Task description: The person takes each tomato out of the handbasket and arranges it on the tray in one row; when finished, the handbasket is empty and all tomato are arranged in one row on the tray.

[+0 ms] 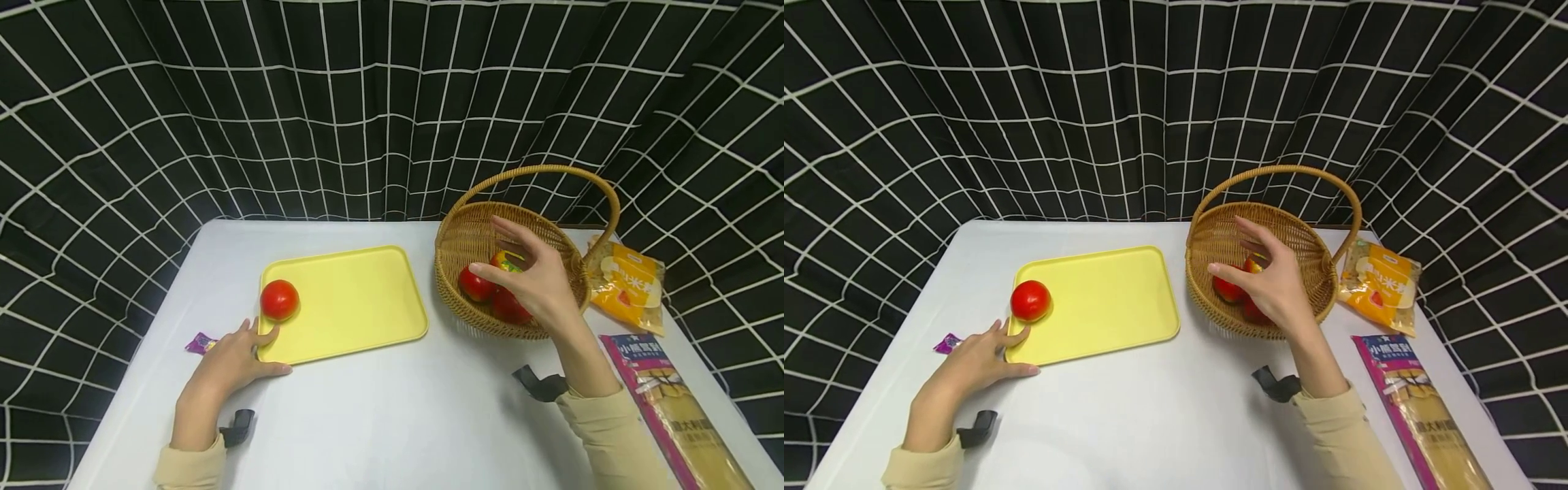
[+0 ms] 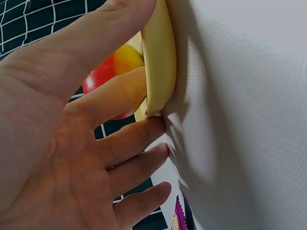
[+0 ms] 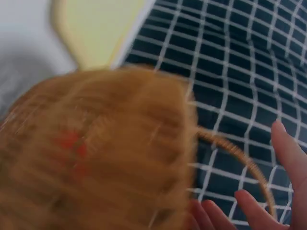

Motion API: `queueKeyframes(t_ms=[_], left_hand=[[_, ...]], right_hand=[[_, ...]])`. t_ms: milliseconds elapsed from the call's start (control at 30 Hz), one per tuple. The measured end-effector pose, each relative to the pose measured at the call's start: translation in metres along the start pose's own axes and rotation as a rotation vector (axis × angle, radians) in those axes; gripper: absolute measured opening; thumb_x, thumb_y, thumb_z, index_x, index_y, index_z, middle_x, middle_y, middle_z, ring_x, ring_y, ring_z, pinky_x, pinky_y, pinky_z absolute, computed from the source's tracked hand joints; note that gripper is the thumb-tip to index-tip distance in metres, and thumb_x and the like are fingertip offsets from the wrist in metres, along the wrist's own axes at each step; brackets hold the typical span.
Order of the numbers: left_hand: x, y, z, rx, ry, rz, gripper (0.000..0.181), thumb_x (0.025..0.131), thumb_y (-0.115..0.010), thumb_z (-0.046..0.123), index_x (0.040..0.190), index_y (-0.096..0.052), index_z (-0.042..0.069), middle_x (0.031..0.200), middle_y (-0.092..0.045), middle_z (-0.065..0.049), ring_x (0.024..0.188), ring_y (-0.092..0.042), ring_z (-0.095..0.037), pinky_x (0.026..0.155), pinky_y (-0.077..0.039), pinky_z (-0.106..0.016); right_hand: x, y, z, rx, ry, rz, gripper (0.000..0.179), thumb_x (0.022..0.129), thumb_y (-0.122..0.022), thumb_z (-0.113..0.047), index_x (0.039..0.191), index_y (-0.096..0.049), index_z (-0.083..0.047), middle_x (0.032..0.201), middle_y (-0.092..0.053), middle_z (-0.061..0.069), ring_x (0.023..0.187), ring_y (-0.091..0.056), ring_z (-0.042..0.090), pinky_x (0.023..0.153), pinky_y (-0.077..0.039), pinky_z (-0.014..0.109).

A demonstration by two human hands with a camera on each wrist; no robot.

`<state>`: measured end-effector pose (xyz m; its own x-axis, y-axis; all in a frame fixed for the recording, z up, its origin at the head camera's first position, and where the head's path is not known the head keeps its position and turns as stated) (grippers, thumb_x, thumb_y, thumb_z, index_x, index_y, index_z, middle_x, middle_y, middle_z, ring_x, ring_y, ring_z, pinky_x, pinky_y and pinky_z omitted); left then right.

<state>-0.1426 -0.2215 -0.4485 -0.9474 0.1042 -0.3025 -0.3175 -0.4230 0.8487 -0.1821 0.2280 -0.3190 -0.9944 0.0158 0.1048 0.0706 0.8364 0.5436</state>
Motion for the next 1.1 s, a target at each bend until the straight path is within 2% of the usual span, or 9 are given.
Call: queueKeyframes(t_ms=[133, 333, 567, 800, 933, 1100], left_hand=[[-0.001, 0.0, 0.0, 0.005, 0.003, 0.001, 0.097, 0.077, -0.088, 0.061, 0.154, -0.055, 0.011, 0.164, -0.029, -0.04, 0.145, -0.033, -0.068, 0.108, -0.037, -0.083], [-0.001, 0.001, 0.0, 0.008, 0.0, -0.001, 0.097, 0.077, -0.087, 0.062, 0.154, -0.055, 0.011, 0.164, -0.029, -0.041, 0.145, -0.034, -0.068, 0.109, -0.036, -0.083], [-0.001, 0.001, 0.001, 0.014, -0.009, 0.004, 0.097, 0.077, -0.088, 0.061, 0.153, -0.056, 0.01, 0.163, -0.029, -0.042, 0.144, -0.035, -0.068, 0.108, -0.038, -0.083], [-0.002, 0.0, 0.002, 0.008, 0.008, -0.001, 0.096, 0.078, -0.088, 0.06, 0.153, -0.055, 0.011, 0.164, -0.029, -0.041, 0.144, -0.035, -0.068, 0.109, -0.038, -0.082], [-0.002, 0.0, 0.002, 0.007, 0.014, -0.003, 0.096, 0.078, -0.087, 0.061, 0.154, -0.054, 0.012, 0.164, -0.029, -0.041, 0.145, -0.035, -0.068, 0.108, -0.038, -0.082], [-0.001, 0.0, 0.002, 0.003, 0.011, 0.003, 0.096, 0.078, -0.087, 0.061, 0.154, -0.055, 0.012, 0.164, -0.029, -0.04, 0.145, -0.035, -0.067, 0.108, -0.038, -0.082]], right_hand=[[0.002, 0.012, 0.021, -0.068, -0.039, -0.031, 0.089, 0.09, -0.087, -0.038, 0.165, -0.041, -0.024, 0.165, -0.047, 0.017, 0.146, -0.05, 0.049, 0.117, -0.045, 0.068], [0.006, 0.022, 0.044, -0.204, -0.074, -0.079, 0.093, 0.089, -0.087, -0.04, 0.166, -0.038, -0.021, 0.167, -0.042, 0.02, 0.147, -0.045, 0.052, 0.115, -0.043, 0.072], [0.015, 0.024, 0.06, -0.385, -0.112, -0.217, 0.103, 0.087, -0.088, -0.044, 0.167, -0.032, -0.014, 0.166, -0.039, 0.029, 0.146, -0.041, 0.057, 0.111, -0.04, 0.078], [0.018, 0.021, 0.066, -0.438, -0.122, -0.313, 0.095, 0.085, -0.089, -0.042, 0.16, -0.042, -0.006, 0.156, -0.044, 0.039, 0.14, -0.043, 0.061, 0.109, -0.041, 0.08], [0.019, 0.02, 0.068, -0.449, -0.112, -0.348, 0.092, 0.086, -0.089, -0.041, 0.157, -0.045, -0.004, 0.154, -0.047, 0.039, 0.139, -0.045, 0.06, 0.109, -0.043, 0.078], [0.022, 0.02, 0.072, -0.438, -0.076, -0.397, 0.082, 0.086, -0.09, -0.035, 0.15, -0.053, -0.001, 0.146, -0.055, 0.038, 0.132, -0.054, 0.058, 0.105, -0.051, 0.071]])
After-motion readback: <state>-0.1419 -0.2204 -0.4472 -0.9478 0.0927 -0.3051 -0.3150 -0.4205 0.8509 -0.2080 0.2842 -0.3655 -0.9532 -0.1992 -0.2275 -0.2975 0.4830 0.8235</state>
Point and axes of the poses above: each hand's wrist, its own x-axis towards the middle knuckle, its own y-axis out of the back of the hand, z = x × y, the point moved 4 cm from there along x, towards the middle knuckle
